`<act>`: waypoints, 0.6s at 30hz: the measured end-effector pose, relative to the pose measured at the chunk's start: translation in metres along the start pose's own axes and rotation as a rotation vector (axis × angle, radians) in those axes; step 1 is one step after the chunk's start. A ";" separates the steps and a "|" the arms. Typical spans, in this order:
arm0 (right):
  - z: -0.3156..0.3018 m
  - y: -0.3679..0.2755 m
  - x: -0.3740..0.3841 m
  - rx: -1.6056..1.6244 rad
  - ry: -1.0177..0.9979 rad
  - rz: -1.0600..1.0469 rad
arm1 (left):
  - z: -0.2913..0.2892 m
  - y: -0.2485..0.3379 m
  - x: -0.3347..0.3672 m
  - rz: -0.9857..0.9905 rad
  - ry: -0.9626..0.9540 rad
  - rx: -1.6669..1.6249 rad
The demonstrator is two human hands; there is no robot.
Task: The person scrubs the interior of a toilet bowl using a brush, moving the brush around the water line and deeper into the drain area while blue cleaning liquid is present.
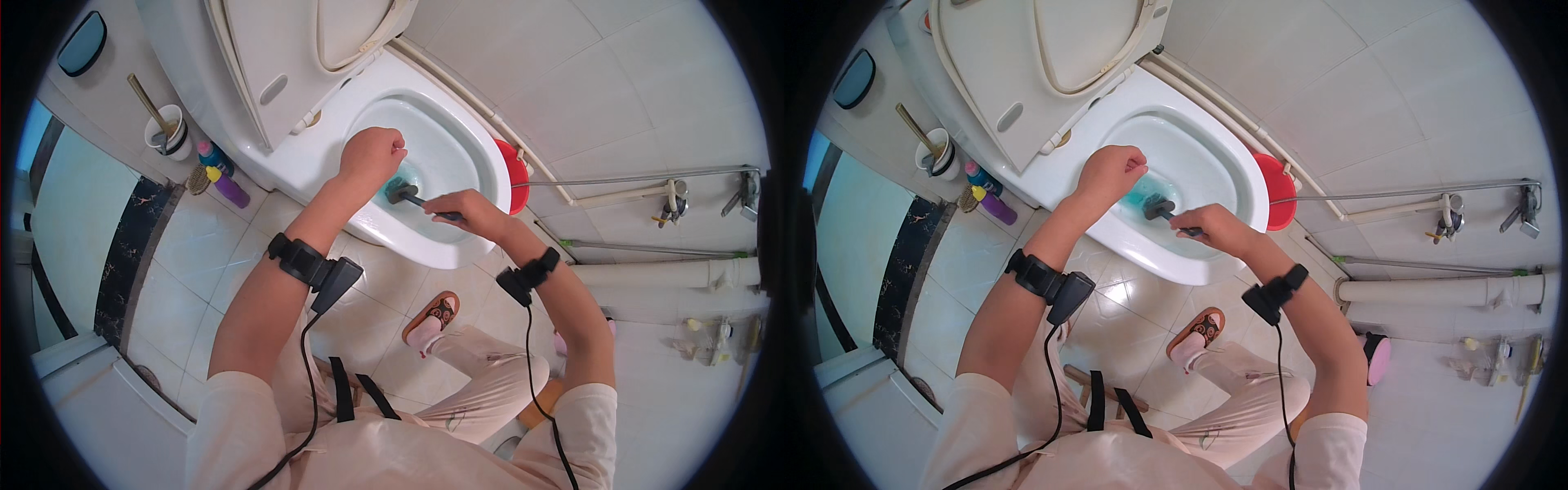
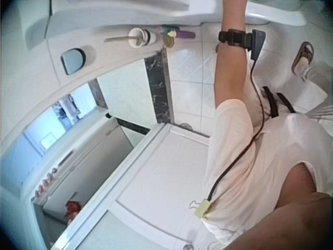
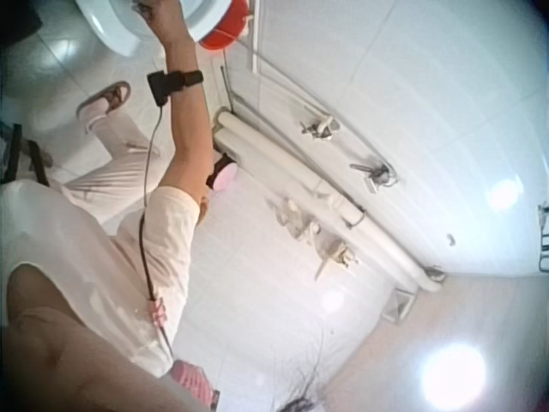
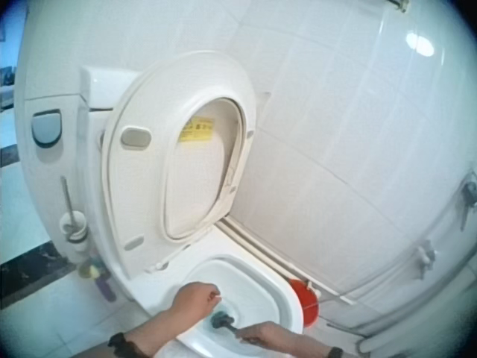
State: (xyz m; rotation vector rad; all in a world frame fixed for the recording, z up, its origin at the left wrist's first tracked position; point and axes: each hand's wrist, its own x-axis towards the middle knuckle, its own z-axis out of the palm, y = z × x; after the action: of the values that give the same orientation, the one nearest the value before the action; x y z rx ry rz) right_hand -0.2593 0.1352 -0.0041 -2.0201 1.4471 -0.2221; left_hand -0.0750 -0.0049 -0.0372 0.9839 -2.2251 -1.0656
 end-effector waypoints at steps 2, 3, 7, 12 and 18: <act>0.003 0.001 0.020 0.006 0.007 -0.013 | -0.003 -0.002 0.000 -0.007 0.003 0.022; 0.004 0.002 0.028 0.006 0.014 -0.018 | -0.003 -0.001 0.001 -0.008 0.004 0.036; 0.006 0.015 0.049 0.228 0.143 0.038 | -0.002 0.004 0.002 -0.008 -0.008 0.046; 0.003 0.023 0.041 0.328 0.172 0.180 | -0.002 0.006 0.003 -0.031 -0.027 -0.013; -0.028 -0.010 -0.013 0.299 0.100 0.157 | -0.010 -0.002 0.002 -0.020 0.001 0.034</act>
State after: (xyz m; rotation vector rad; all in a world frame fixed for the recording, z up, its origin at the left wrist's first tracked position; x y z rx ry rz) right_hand -0.2695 0.1374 0.0264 -1.6689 1.5249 -0.4497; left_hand -0.0686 -0.0119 -0.0325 1.0232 -2.2444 -1.0389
